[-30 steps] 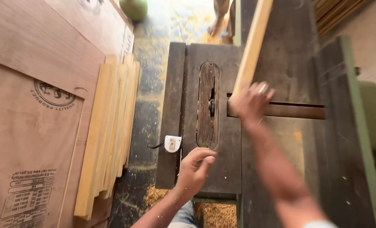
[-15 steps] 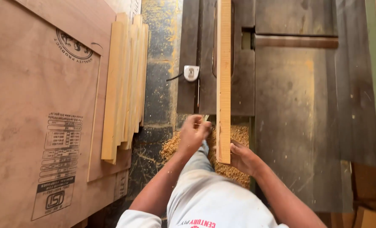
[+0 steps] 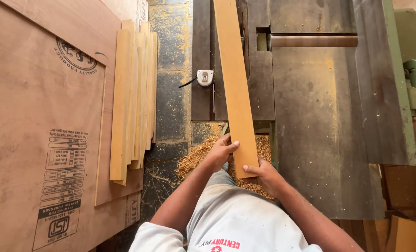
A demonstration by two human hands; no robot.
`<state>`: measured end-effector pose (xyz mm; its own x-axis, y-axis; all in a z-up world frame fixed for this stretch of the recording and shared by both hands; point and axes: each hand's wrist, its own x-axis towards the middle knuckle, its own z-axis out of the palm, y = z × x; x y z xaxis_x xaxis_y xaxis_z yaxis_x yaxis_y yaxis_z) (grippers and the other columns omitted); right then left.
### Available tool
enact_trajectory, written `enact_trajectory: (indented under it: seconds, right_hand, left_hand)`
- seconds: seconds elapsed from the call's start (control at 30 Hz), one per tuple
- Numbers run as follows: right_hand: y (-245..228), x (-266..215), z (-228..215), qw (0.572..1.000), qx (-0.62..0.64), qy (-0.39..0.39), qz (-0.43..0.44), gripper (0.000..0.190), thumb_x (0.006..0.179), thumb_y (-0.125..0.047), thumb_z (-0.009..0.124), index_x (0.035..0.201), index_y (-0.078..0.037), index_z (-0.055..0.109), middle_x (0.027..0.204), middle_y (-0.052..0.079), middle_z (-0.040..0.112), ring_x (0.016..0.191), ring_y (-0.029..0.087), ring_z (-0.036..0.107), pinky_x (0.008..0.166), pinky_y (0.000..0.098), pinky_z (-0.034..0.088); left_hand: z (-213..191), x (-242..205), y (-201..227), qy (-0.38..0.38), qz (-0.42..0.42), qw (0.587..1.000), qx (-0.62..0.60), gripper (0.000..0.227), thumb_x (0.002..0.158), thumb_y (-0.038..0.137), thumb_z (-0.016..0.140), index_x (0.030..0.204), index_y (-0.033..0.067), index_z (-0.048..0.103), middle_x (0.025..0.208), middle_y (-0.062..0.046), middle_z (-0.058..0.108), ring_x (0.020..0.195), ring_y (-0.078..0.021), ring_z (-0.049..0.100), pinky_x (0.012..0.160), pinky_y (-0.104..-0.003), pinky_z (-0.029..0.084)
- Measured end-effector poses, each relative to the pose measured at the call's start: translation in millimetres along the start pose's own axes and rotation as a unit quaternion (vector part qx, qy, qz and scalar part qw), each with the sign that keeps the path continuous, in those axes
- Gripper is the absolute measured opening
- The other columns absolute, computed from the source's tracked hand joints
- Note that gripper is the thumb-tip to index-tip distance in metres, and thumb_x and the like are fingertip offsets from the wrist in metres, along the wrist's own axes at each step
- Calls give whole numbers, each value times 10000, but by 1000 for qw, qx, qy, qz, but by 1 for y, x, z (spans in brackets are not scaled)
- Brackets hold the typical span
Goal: Using a jointer machine to flatten and straighten a wooden board, including measuring and marking.
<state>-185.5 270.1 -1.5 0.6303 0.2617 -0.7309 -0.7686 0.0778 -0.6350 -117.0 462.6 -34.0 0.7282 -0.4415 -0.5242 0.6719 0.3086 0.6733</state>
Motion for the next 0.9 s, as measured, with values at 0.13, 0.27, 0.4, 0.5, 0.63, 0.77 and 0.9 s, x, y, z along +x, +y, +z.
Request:
enact_trajectory:
  seconds: [0.13,0.27,0.4,0.5,0.63,0.77,0.9]
  right_hand:
    - [-20,-30,1,989,-98,101,-36,573,838,-266,731,1331,-19,574,1114,130,732,947,220,718,803,367,599]
    - [-22,-92,-33,934,-241,231,-129,570,829,-302,754,1281,13,611,1130,154,766,1000,208,750,883,343,579]
    - [10,-177,-64,891,-293,338,-77,497,821,-347,772,1228,-75,684,1096,155,802,1025,252,770,913,395,564]
    - [118,-217,-115,834,-394,385,21,600,768,-421,812,1278,-143,661,1090,143,783,1051,253,758,949,396,566]
    - [317,-273,-203,805,-469,356,66,583,763,-500,791,1220,-156,681,1031,65,772,1026,171,741,973,376,591]
    - [459,-358,-164,695,-353,626,-15,644,669,-484,861,1160,-90,722,1025,160,771,949,252,746,886,395,582]
    - [565,-384,-161,721,-297,626,-4,585,690,-429,840,1140,-71,730,995,164,767,935,265,760,882,408,589]
  left_hand:
    - [21,-10,30,103,-31,964,242,574,937,262,688,1410,-9,511,1217,-171,691,1050,-253,710,886,-434,620]
    - [14,36,23,127,65,905,401,631,942,341,740,1399,-38,527,1259,-201,660,1127,-238,665,969,-398,565]
    - [23,120,35,105,208,951,203,636,968,357,702,1402,-73,524,1285,-195,655,1164,-253,641,993,-385,523]
    - [69,105,60,96,180,973,106,683,937,360,735,1397,-74,477,1257,-219,625,1117,-270,628,957,-416,524]
    - [135,73,5,83,88,990,78,846,859,341,787,1449,53,255,1263,-194,522,1097,-267,609,919,-460,535]
    - [206,28,-88,-6,28,996,90,900,853,315,787,1469,74,176,1274,-182,498,1124,-289,598,910,-454,533]
    - [284,-10,-137,-140,-6,982,127,879,858,286,755,1460,53,159,1310,-262,490,1166,-353,611,955,-456,573]
